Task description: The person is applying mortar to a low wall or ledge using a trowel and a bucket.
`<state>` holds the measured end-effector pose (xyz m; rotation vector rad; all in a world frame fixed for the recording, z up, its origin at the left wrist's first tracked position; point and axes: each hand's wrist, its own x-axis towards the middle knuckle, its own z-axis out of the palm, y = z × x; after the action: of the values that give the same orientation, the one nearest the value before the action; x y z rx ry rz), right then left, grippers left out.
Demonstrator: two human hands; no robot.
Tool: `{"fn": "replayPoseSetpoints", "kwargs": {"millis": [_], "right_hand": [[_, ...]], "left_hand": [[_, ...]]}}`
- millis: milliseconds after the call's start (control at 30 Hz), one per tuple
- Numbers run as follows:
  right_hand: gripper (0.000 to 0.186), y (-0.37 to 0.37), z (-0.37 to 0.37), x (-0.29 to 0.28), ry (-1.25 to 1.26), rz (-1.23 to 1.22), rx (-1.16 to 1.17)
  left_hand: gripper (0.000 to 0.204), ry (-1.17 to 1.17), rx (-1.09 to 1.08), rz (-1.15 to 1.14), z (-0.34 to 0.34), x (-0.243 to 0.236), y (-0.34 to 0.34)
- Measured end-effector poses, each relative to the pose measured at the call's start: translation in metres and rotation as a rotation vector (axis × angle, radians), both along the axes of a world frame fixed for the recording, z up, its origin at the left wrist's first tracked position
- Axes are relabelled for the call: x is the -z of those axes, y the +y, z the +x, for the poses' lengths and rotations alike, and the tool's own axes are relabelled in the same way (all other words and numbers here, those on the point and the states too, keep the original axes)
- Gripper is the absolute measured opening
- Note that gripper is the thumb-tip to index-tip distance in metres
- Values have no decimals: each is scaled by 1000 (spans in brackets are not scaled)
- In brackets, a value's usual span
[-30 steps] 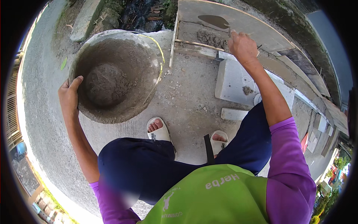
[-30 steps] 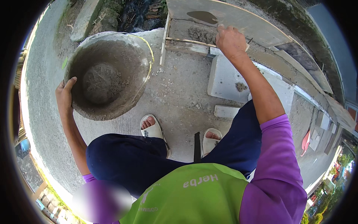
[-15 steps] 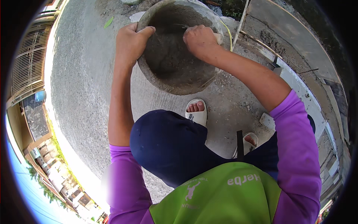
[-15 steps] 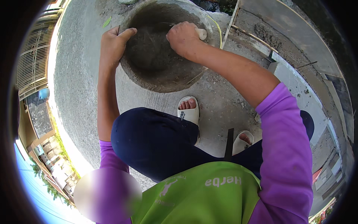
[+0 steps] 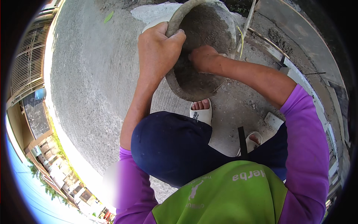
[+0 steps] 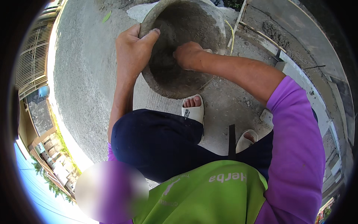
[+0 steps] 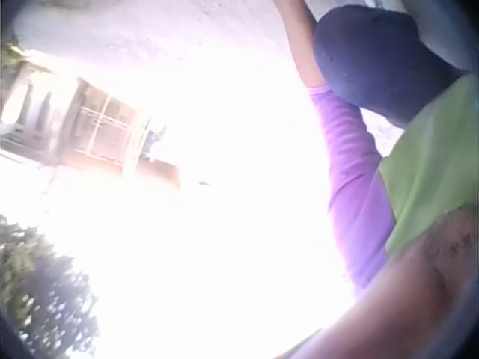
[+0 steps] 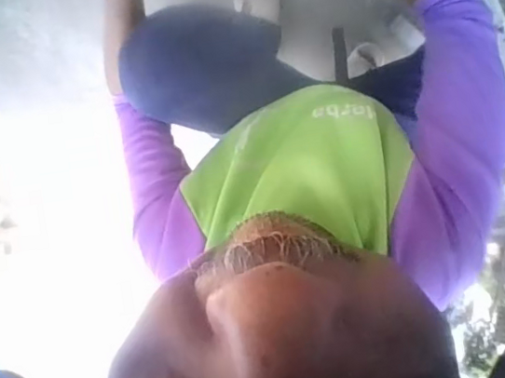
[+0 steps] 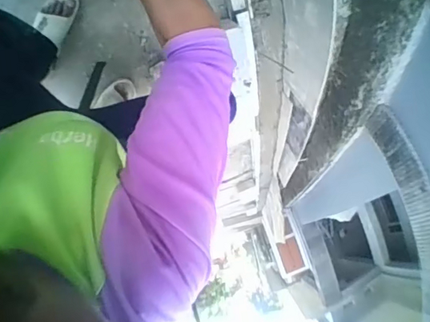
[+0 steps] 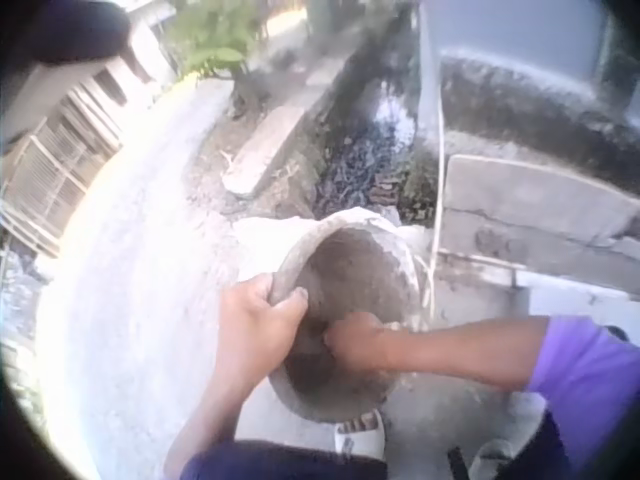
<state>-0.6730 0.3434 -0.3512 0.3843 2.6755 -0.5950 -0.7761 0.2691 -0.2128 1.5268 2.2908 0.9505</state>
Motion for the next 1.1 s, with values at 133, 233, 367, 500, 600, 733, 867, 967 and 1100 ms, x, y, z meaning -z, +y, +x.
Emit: {"fn": "replayPoseSetpoints", "kwargs": {"millis": [133, 233, 367, 500, 600, 733, 867, 967, 1100], "right_hand": [[29, -10, 8, -9, -3, -195, 246], [29, -11, 14, 4, 101, -278, 326], [31, -5, 21, -15, -10, -785, 455], [29, 7, 37, -15, 17, -939, 465], [28, 14, 63, -24, 33, -1012, 510], [27, 18, 87, -38, 104, -1079, 596], [27, 40, 139, -60, 203, -1133, 668], [27, 60, 192, -93, 264, -966, 850], [32, 90, 271, -125, 369, -570, 1094]], "left_hand": [[31, -91, -82, 34, -6, 0, -5], [31, -136, -122, 18, -3, -3, -7], [31, -121, -154, -8, -8, -2, -11], [30, -171, -198, 32, -8, -2, -3], [29, -183, -212, 42, -19, 3, 1], [25, -255, -268, 14, -36, 2, 2], [23, -304, -275, 17, -45, -3, -5], [20, -325, -276, 43, -51, -2, -4], [22, -370, -268, 32, -60, -1, -2]]}}
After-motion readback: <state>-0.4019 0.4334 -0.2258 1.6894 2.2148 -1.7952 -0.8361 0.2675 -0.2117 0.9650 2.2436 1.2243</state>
